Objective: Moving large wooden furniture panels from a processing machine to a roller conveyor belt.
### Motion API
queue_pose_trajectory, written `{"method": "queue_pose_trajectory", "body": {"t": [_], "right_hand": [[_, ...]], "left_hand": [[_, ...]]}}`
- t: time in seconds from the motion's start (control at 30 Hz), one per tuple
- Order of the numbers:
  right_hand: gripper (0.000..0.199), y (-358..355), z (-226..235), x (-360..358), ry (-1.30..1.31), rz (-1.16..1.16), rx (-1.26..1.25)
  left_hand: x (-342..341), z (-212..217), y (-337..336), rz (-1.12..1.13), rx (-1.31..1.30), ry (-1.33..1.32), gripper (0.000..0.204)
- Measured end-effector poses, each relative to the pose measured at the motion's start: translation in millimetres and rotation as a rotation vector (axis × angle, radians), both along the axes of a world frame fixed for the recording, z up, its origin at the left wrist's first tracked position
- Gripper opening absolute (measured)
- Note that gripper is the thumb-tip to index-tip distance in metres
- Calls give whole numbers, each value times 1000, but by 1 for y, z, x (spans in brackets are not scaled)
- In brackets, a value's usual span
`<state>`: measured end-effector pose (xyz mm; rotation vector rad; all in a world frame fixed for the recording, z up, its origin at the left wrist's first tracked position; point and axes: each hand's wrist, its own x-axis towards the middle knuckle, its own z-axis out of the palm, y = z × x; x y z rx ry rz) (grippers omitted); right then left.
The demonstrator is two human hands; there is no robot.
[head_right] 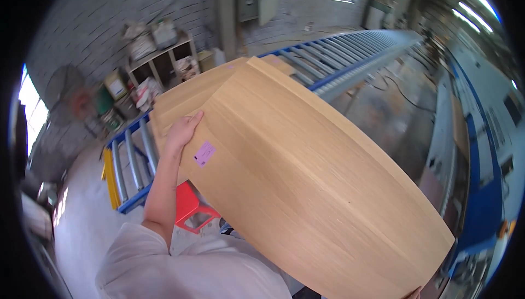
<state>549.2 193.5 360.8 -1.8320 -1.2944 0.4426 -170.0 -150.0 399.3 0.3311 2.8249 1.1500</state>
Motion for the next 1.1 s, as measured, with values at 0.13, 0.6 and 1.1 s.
{"method": "queue_pose_trajectory", "body": {"t": [0.13, 0.6, 1.1], "right_hand": [[53, 97, -8, -86, -42, 278, 19], [40, 62, 56, -642, -267, 1019, 100], [45, 66, -34, -1000, -453, 1066, -91]], "left_hand": [[-26, -22, -125, 258, 9, -65, 71], [-14, -150, -449, 974, 126, -360, 81], [-119, -218, -418, 1201, -21, -378, 88]]}}
